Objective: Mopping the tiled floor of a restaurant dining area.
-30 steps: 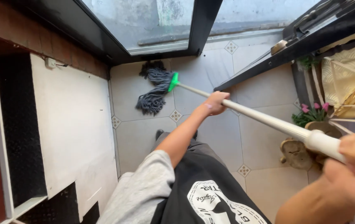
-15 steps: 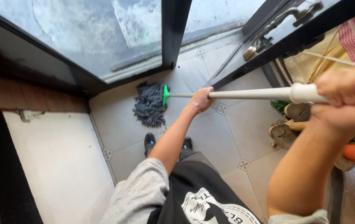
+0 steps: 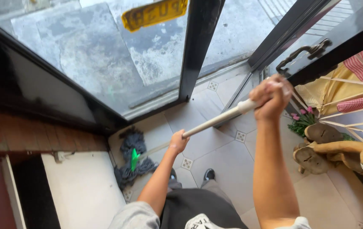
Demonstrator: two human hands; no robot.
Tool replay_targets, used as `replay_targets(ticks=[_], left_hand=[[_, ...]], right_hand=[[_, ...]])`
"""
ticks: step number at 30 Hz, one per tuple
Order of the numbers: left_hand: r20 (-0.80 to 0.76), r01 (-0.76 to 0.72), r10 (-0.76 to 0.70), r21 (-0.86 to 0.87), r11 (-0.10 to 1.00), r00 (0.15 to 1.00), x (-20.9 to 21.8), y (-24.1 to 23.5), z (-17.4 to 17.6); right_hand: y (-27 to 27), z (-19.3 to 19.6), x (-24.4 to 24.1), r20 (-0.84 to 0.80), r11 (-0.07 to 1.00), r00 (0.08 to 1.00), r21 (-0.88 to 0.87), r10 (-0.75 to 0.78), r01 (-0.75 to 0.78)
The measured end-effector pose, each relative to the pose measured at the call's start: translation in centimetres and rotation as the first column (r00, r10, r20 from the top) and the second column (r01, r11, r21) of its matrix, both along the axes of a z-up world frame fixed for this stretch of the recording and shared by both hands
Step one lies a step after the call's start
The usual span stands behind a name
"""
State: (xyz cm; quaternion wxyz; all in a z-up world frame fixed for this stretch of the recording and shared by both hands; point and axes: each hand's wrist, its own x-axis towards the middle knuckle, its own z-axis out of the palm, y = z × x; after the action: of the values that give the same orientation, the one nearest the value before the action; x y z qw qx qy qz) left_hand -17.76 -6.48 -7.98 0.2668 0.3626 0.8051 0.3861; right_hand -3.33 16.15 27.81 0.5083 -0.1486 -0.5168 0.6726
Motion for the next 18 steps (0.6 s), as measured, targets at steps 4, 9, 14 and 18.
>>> replay_targets(ticks=[4, 9, 14, 18], left_hand=[[-0.079, -0.024, 0.027, 0.043, 0.999, 0.997, -1.7, -3.1, -4.4], [0.036, -0.005, 0.009, -0.111, 0.994, 0.999, -1.8, -4.5, -0.3], [-0.016, 0.077, -0.079, -0.105, 0.991, 0.997, -0.1, -4.1, -1.6], [-0.02, 0.129, -0.131, -0.095, 0.987, 0.991, 4.2, -2.2, -2.4]], right_hand=[[-4.6, -1.6, -2.0, -0.005, 0.974, 1.0, -0.226, -0.023, 0.022], [-8.6, -0.8, -2.5, 0.101, 0.956, 0.99, -0.269, -0.096, 0.12], [-9.4, -1.1, 0.7, 0.077, 0.931, 0.989, -0.335, -0.126, 0.145], [-8.5, -2.3, 6.2, 0.014, 0.916, 0.974, -0.336, -0.227, 0.219]])
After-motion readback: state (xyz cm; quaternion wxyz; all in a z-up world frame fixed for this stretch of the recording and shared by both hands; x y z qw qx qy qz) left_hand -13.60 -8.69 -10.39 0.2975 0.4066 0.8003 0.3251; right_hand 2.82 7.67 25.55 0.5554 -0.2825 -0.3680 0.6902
